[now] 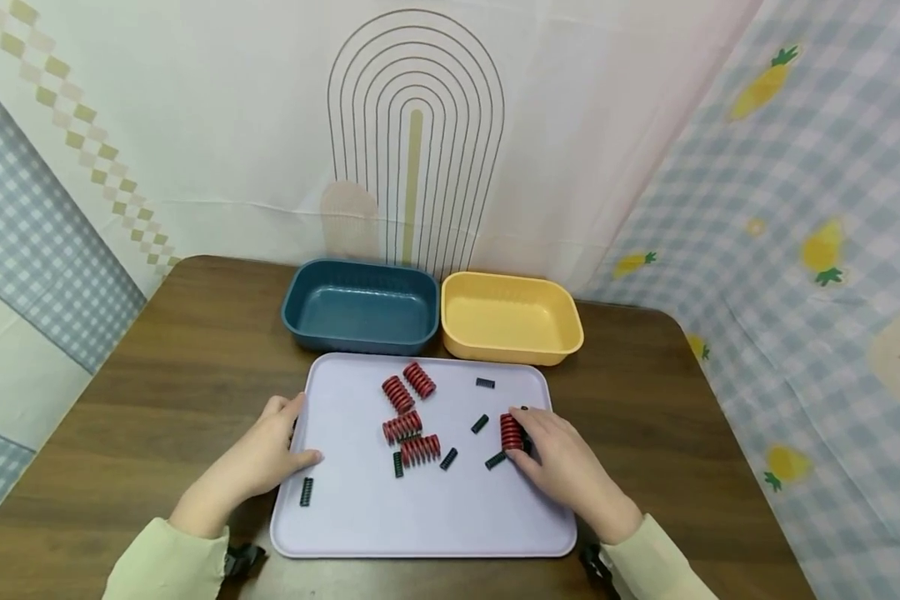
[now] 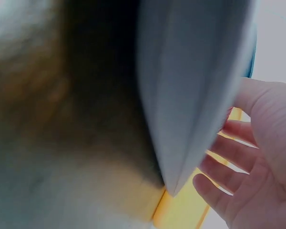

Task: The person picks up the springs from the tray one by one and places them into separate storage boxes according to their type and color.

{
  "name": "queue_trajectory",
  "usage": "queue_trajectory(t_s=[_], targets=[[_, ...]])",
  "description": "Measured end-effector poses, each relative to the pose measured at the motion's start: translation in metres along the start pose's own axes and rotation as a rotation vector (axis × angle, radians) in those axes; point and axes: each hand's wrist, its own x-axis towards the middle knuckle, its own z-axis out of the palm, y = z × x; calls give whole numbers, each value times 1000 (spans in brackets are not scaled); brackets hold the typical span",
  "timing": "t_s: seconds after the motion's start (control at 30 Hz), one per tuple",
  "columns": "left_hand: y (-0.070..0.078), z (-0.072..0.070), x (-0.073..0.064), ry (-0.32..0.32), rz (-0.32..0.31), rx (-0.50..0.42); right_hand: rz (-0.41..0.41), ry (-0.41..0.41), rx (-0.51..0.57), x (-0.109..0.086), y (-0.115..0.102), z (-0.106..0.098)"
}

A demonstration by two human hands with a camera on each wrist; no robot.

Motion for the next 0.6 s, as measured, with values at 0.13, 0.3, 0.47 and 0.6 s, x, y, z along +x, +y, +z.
queue_trajectory(t_s=[0.13, 0.3, 0.47, 0.6], targets=[[1, -7, -3, -52, -3, -22, -2, -12, 6, 6, -4, -2], [8, -8, -4, -84, -20, -32, 24, -31, 9, 8, -7, -5], [5, -6, 1, -71, -62, -61, 50, -45, 20, 10, -9, -6], [0, -6, 4, -79, -94, -84, 42, -49, 33, 12, -8, -5]])
